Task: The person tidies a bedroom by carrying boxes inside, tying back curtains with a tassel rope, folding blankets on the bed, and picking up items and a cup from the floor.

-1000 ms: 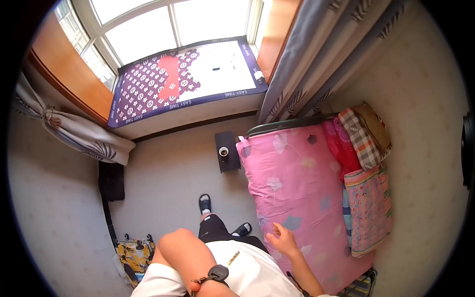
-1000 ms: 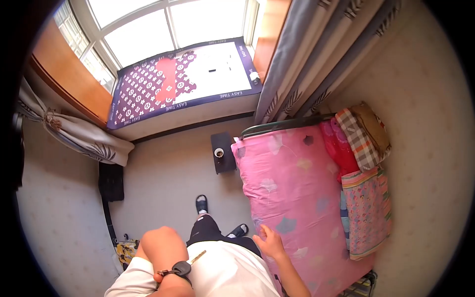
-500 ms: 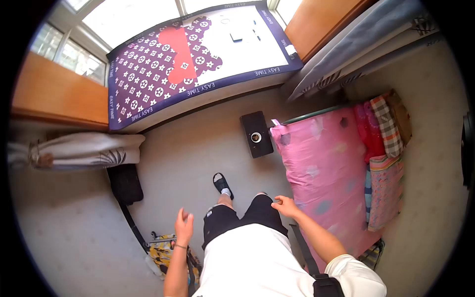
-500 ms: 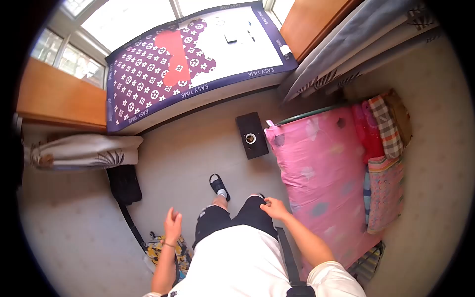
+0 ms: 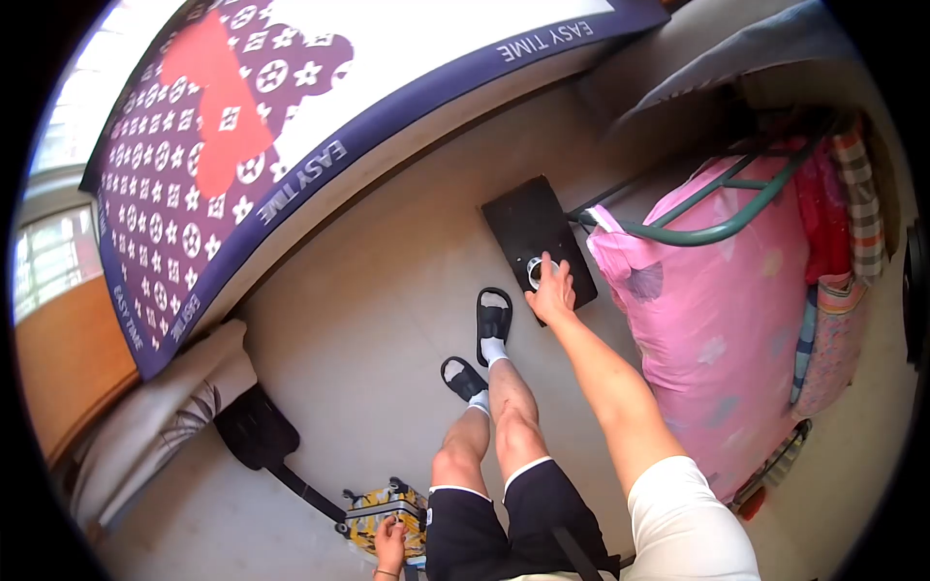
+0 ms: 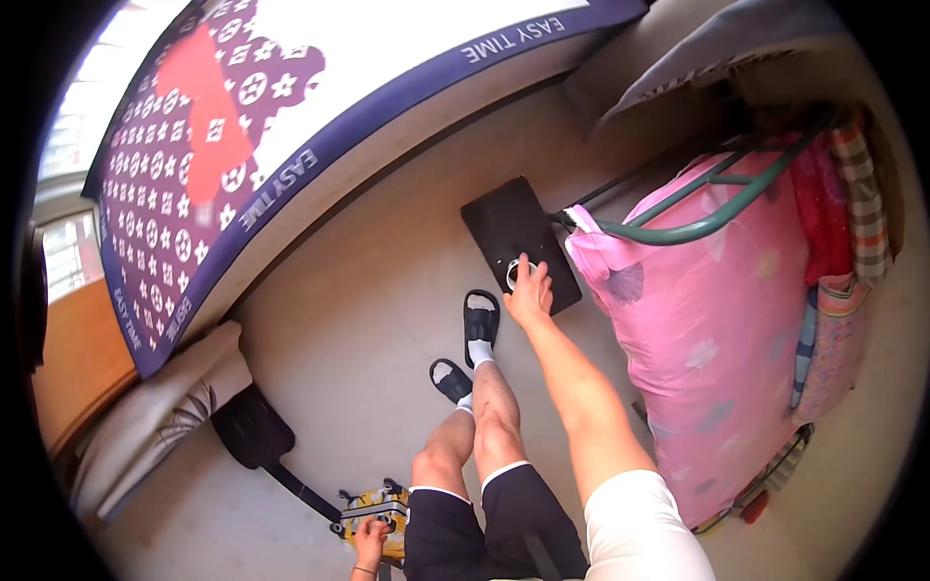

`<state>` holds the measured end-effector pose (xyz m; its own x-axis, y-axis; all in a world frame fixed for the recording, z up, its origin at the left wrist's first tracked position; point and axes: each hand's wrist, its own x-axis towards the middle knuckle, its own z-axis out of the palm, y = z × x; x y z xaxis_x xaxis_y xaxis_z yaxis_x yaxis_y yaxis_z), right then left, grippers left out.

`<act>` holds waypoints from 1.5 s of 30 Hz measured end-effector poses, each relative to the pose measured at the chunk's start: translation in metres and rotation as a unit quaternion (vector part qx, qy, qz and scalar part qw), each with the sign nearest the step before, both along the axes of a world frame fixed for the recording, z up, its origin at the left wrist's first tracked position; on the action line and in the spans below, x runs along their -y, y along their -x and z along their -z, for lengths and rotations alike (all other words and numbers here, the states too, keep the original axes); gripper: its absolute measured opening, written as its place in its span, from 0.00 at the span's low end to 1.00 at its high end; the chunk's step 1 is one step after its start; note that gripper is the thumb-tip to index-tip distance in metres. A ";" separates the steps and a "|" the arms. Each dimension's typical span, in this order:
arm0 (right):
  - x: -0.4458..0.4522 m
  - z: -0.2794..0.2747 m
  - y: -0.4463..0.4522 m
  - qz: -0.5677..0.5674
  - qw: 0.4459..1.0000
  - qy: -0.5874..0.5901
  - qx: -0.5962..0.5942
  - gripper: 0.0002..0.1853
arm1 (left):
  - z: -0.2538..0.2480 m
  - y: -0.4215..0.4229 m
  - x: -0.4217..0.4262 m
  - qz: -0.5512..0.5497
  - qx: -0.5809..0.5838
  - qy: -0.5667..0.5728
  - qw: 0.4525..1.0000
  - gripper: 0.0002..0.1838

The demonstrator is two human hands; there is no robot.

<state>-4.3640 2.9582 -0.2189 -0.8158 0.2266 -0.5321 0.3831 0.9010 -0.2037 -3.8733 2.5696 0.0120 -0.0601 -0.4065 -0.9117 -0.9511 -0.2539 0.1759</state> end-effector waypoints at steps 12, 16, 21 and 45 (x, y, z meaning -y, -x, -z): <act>-0.003 -0.198 -0.005 0.025 0.973 0.174 -0.150 0.39 | 0.016 0.471 -0.170 0.398 -0.315 -0.095 0.856 0.30; -0.025 -0.219 -0.053 0.134 0.976 0.155 -0.075 0.39 | 0.135 0.563 -0.206 0.564 -0.290 0.010 0.773 0.35; -0.065 -0.167 -0.130 0.183 0.976 0.107 -0.041 0.41 | 0.316 0.684 -0.263 0.657 -0.335 0.062 0.673 0.41; -0.004 -0.219 -0.244 0.378 0.920 0.099 0.022 0.44 | 0.259 0.596 -0.121 0.339 -0.259 0.045 0.903 0.25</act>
